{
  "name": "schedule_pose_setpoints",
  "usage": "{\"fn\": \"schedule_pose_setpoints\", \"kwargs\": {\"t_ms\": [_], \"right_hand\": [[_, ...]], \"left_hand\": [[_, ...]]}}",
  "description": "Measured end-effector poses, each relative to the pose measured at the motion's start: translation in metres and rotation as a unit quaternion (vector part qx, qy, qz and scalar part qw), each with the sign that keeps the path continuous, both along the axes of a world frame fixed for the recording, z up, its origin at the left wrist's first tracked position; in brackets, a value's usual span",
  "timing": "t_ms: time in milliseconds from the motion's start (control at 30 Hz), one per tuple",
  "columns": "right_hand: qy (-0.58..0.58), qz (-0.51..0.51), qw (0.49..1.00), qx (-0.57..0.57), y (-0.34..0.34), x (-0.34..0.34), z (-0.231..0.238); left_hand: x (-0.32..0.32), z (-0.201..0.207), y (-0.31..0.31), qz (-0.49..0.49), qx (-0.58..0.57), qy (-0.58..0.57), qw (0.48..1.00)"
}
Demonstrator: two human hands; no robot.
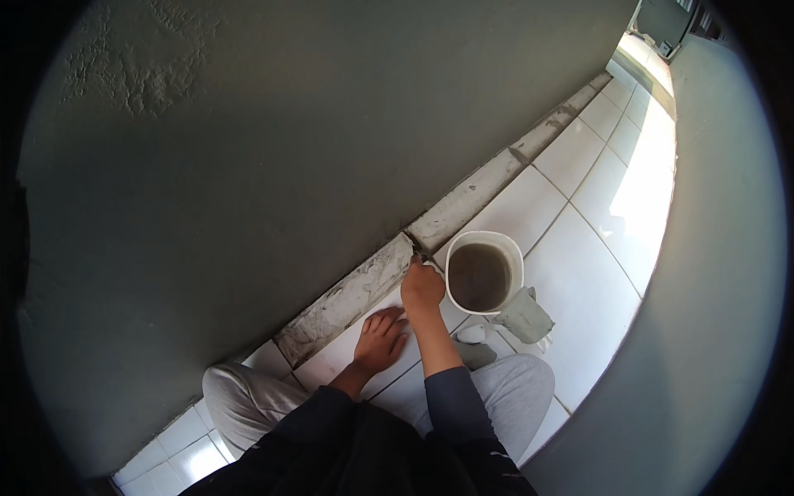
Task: The person scrapes old material from a joint between floor tiles using a thin metal tool, periodically dipping the tool into a bucket of water to clean it.
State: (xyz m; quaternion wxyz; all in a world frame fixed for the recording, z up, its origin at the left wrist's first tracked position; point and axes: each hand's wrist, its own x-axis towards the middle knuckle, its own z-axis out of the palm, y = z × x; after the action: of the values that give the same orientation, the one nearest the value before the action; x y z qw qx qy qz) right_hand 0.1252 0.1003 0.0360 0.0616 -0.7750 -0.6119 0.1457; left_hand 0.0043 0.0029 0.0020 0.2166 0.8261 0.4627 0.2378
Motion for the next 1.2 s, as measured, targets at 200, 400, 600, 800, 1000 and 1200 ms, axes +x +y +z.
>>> {"fn": "schedule_pose_setpoints", "kwargs": {"t_ms": [200,400,600,800,1000,1200], "right_hand": [[-0.010,-0.002,1.000,-0.020,-0.003,-0.010,0.004],[-0.018,-0.005,1.000,0.018,0.004,-0.008,0.001],[-0.017,0.011,0.999,0.028,0.007,-0.005,0.007],[-0.027,0.007,0.999,0.033,0.009,-0.007,0.004],[-0.039,0.001,0.999,0.011,0.004,-0.012,0.000],[-0.040,-0.002,0.998,0.054,0.007,-0.009,-0.001]], "left_hand": [[-0.003,-0.001,-0.001,0.004,0.008,0.002,1.000],[-0.001,-0.002,-0.003,0.004,0.013,0.005,1.000],[-0.001,-0.002,-0.001,0.002,0.004,0.007,1.000],[0.001,-0.003,-0.001,0.002,0.015,0.008,1.000],[-0.002,-0.001,-0.001,0.006,0.012,0.006,1.000],[-0.002,-0.002,-0.001,0.003,0.012,0.008,1.000]]}}
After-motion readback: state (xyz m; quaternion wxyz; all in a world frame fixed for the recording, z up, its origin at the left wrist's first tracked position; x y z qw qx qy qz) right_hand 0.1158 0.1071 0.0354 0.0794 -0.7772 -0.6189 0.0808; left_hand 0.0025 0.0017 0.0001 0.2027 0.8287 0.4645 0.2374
